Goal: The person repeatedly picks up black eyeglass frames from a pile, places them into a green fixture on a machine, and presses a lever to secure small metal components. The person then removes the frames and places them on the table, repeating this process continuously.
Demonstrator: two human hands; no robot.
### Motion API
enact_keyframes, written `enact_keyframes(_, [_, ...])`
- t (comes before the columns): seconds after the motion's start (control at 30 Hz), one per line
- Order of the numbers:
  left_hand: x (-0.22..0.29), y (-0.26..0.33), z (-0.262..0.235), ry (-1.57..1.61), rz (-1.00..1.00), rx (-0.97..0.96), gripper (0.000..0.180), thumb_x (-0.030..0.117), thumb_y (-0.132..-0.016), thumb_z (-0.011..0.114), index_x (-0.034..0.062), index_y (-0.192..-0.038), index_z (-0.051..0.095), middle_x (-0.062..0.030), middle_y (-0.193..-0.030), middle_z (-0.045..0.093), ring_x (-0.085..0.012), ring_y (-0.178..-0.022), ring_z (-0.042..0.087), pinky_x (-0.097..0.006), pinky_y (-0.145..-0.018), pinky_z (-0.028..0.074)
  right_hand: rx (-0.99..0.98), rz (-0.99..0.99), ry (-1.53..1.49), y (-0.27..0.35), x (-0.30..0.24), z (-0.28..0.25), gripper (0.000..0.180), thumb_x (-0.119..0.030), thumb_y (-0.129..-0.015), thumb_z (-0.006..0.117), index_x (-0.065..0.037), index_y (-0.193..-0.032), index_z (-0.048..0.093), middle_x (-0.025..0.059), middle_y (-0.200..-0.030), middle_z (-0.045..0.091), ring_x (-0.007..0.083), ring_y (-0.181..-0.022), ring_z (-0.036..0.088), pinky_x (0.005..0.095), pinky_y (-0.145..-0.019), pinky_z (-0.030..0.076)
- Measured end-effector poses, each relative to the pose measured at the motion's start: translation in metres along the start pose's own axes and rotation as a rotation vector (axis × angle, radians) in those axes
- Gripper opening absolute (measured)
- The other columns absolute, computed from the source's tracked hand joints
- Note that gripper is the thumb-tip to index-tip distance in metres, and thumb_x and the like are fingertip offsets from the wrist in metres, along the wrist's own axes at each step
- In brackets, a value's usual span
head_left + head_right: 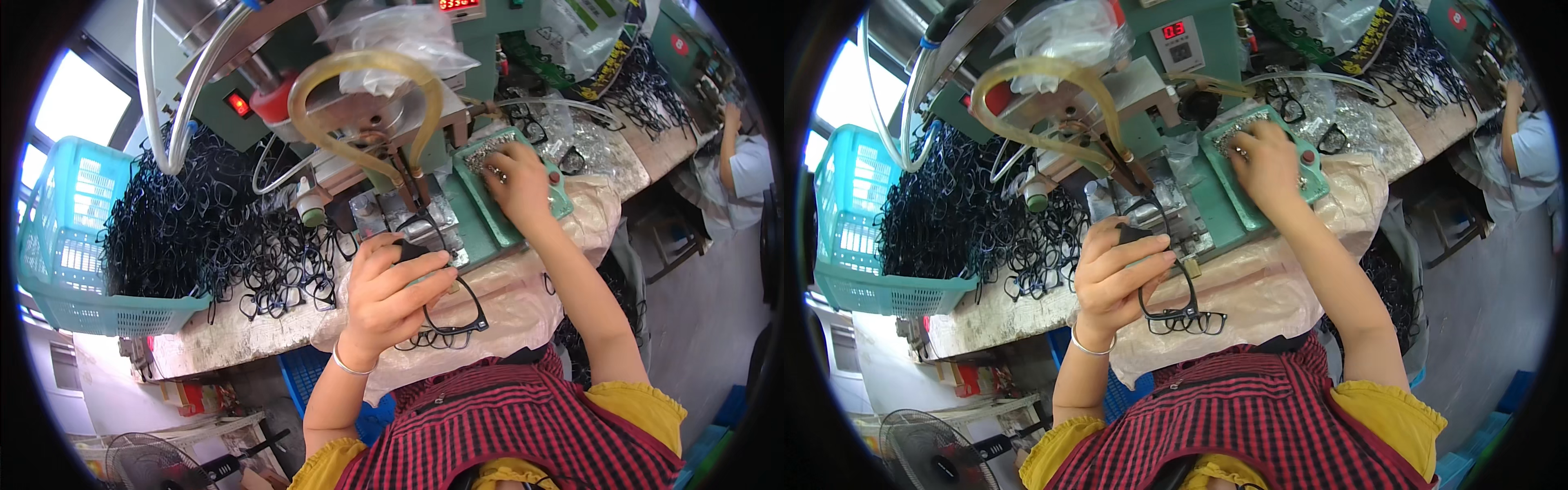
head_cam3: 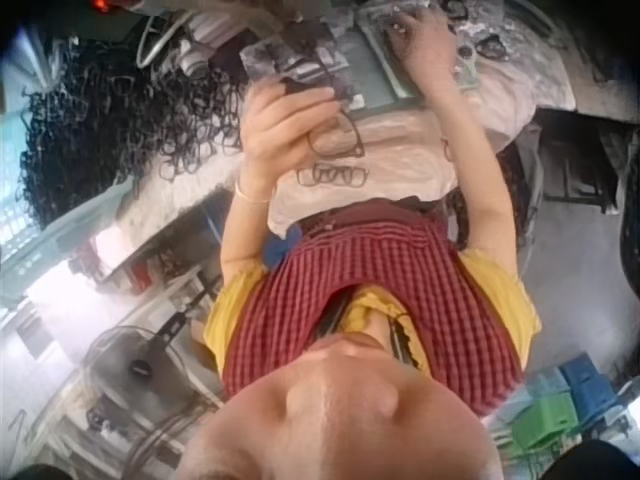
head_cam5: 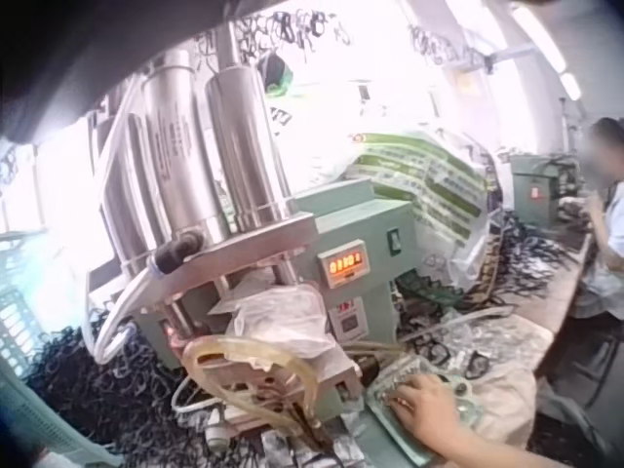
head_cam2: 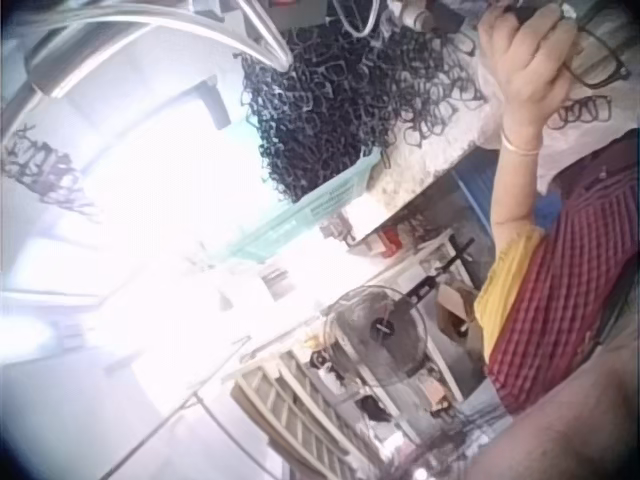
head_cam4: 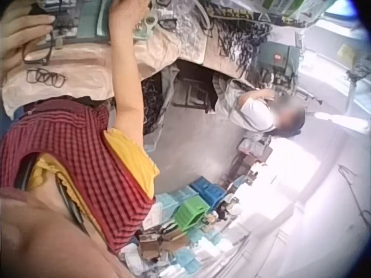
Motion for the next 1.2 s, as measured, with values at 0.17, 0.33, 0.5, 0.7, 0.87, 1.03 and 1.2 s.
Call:
enact_keyframes(0.17, [0.026,0.007,-0.005,-0.125,-0.128,-0.069,0.03,0.006,-0.071,0.077,0.012,-0.101,0.073,-0.009,-0.114,0.071,-0.0298,-0.1,0.062,-0.048,-0.093,0.05,-0.103,-0.042,0.277,-0.011,-0.016,0.019,0.014,-0.018,-0.073,0.073,-0.014,-0.087,0.074,0.0085,-0.1,0.063,0.0283,-0.102,0.06,0.042,-0.073,0.051])
enact_keyframes(0.33, [0.114,0.017,-0.033,0.303,-0.193,0.581,0.025,0.019,-0.078,0.076,0.0228,-0.089,0.054,-0.0003,-0.077,0.056,-0.0211,-0.076,0.055,-0.036,-0.062,0.05,-0.032,-0.002,0.094,0.019,0.004,-0.007,0.012,-0.013,-0.078,0.072,-0.006,-0.088,0.072,0.0088,-0.103,0.066,0.0301,-0.101,0.062,0.0397,-0.083,0.051])
enact_keyframes(0.5, [0.116,0.007,-0.015,0.689,0.013,0.794,0.029,0.022,-0.091,0.066,0.0354,-0.117,0.064,-0.0028,-0.094,0.066,-0.0198,-0.081,0.048,-0.041,-0.066,0.058,0.127,0.676,-0.629,0.052,0.043,-0.029,0.022,-0.015,-0.097,0.063,-0.004,-0.113,0.074,0.0075,-0.114,0.072,0.0166,-0.101,0.066,0.0273,-0.091,0.049])
enact_keyframes(0.7, [0.072,0.023,-0.044,0.08,-0.161,0.212,0.017,0.003,-0.079,0.07,0.0091,-0.094,0.069,-0.0098,-0.108,0.066,-0.0242,-0.086,0.06,-0.041,-0.078,0.057,0.182,0.684,-0.885,0.023,0.032,0.015,0.023,-0.013,-0.095,0.066,0.0,-0.113,0.072,0.0051,-0.108,0.071,0.0105,-0.098,0.062,0.0226,-0.089,0.046])
enact_keyframes(0.87, [-0.029,0.041,-0.105,-0.542,-0.555,0.177,0.023,-0.004,-0.073,0.069,0.0058,-0.093,0.073,-0.0129,-0.112,0.066,-0.034,-0.106,0.057,-0.04,-0.092,0.047,0.077,0.512,-0.891,-0.002,0.008,0.02,0.017,-0.011,-0.091,0.07,0.0,-0.105,0.073,0.0011,-0.097,0.071,0.0083,-0.089,0.061,0.0219,-0.083,0.046])
enact_keyframes(1.03, [-0.111,0.158,-0.058,-0.782,-0.651,-0.28,0.016,0.004,-0.067,0.077,0.0122,-0.081,0.077,-0.0152,-0.135,0.06,-0.0418,-0.121,0.053,-0.049,-0.101,0.045,-0.058,0.503,-0.635,0.009,0.001,-0.003,0.017,-0.009,-0.09,0.07,-0.002,-0.104,0.073,0.0028,-0.094,0.072,0.0082,-0.087,0.062,0.0221,-0.081,0.047])
enact_keyframes(1.2, [-0.116,0.174,-0.096,-0.746,-0.635,-0.026,0.011,0.004,-0.077,0.073,0.0084,-0.086,0.075,-0.0162,-0.13,0.062,-0.0338,-0.104,0.06,-0.046,-0.094,0.047,-0.011,0.472,-0.393,0.054,0.021,-0.052,0.016,-0.003,-0.089,0.065,-0.002,-0.102,0.074,0.0072,-0.098,0.073,0.0159,-0.096,0.064,0.0278,-0.088,0.047])
Point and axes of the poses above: each hand's wrist, its own y-axis away from the middle knuckle, its own z-axis out of the palm, x = y × z, the point moved 2 cm from there along -y, towards the middle knuckle
